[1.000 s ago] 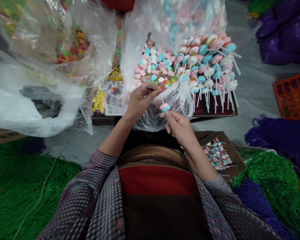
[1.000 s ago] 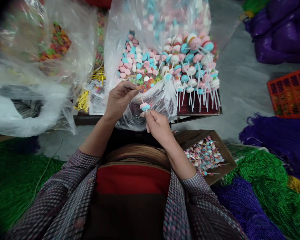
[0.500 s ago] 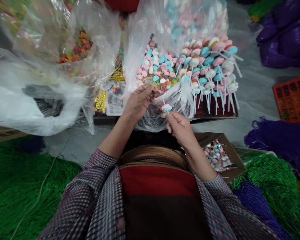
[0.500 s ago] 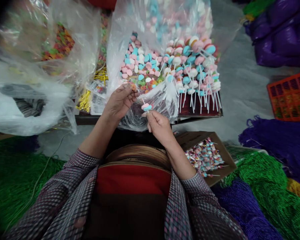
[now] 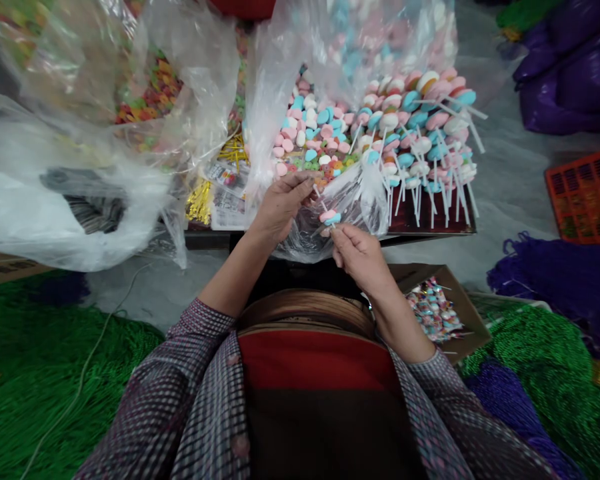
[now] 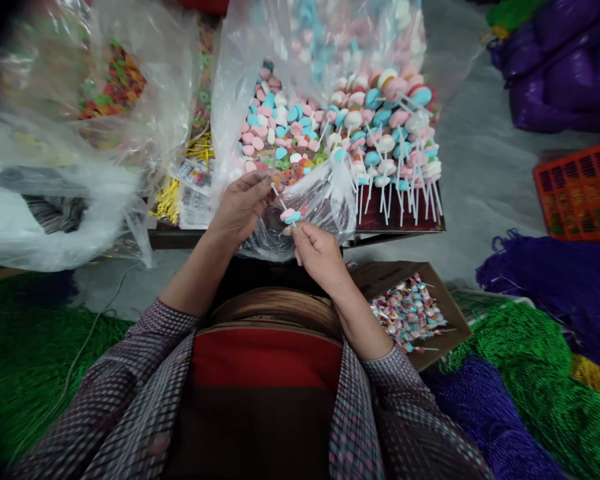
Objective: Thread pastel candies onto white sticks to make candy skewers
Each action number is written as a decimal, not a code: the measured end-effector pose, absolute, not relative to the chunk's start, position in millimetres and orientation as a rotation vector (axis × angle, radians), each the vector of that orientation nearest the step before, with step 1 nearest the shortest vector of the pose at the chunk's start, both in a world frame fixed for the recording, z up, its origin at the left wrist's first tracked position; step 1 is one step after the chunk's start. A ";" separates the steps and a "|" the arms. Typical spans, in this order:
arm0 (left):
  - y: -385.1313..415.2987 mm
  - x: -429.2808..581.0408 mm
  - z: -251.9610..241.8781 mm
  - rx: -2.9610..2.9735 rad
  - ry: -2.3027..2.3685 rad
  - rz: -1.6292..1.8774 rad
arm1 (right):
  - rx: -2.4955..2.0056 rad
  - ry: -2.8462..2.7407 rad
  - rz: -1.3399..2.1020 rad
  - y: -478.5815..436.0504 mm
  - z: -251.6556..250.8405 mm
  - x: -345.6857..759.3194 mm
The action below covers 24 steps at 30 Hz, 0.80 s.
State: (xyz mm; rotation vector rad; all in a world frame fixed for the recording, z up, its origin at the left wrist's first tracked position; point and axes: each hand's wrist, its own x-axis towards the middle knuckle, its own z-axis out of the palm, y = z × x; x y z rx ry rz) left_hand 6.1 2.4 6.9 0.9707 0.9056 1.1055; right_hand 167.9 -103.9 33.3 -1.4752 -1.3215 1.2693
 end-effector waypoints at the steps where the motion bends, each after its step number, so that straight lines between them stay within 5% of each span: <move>1: 2.3 6.1 6.3 0.952 0.912 1.107 | -1.475 -1.314 1.270 -104.2 33.6 167.8; 24: -8.1 5.8 11.1 1.016 0.823 0.892 | -1.516 -1.348 1.259 -105.3 30.2 169.8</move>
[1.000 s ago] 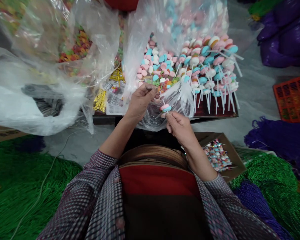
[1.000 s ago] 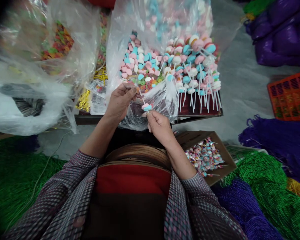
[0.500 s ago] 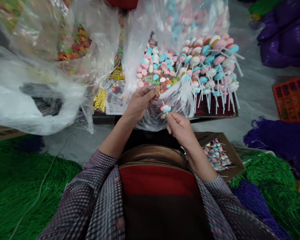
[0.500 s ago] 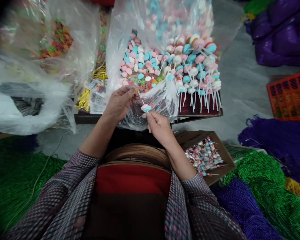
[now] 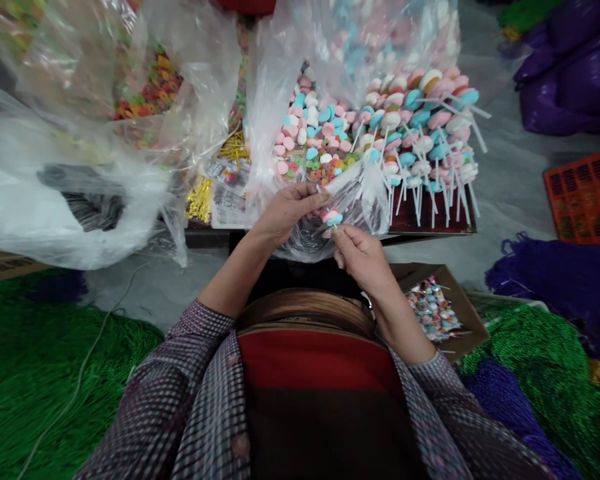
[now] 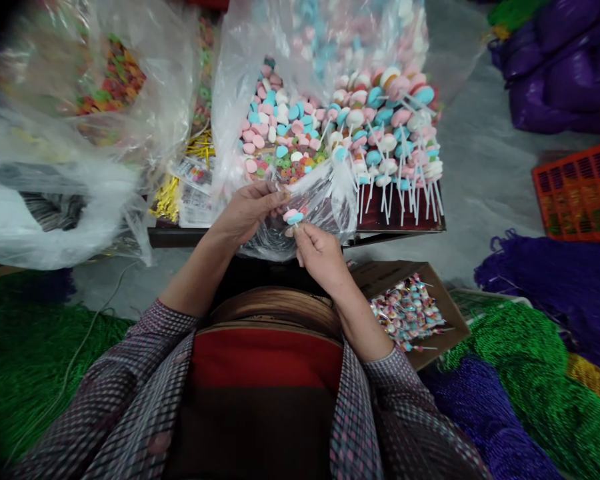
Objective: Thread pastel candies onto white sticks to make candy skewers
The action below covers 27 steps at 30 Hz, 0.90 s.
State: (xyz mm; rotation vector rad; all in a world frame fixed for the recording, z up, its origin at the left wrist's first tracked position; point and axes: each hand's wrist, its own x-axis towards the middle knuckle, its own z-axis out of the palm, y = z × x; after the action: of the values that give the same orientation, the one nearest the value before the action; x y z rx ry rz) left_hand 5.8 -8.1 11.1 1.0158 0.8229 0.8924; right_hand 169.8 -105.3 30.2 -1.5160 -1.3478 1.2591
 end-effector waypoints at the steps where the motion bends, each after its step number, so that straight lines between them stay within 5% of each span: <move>1: -10.8 7.8 10.3 1.020 0.805 0.866 | -1.510 -1.341 1.265 -104.4 29.4 169.3; 8: -20.8 10.4 14.1 1.235 0.802 0.795 | -1.528 -1.219 1.275 -96.6 14.2 167.2; 15: 39.8 -26.9 1.8 1.750 1.270 1.113 | -1.437 -0.968 1.257 -93.2 18.4 175.2; 21: 77.2 -41.7 -21.2 2.016 1.521 0.790 | -1.430 -0.963 1.303 -97.9 17.5 174.1; 27: 76.3 -51.1 -21.1 1.835 1.450 1.088 | -1.426 -0.922 1.285 -100.2 17.7 178.7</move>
State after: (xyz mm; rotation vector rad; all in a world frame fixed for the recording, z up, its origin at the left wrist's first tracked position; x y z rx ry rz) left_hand -51.1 76.3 -21.1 1.8349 1.4504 1.0881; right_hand 178.7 -100.2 17.7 -1.4263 -0.9223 1.2846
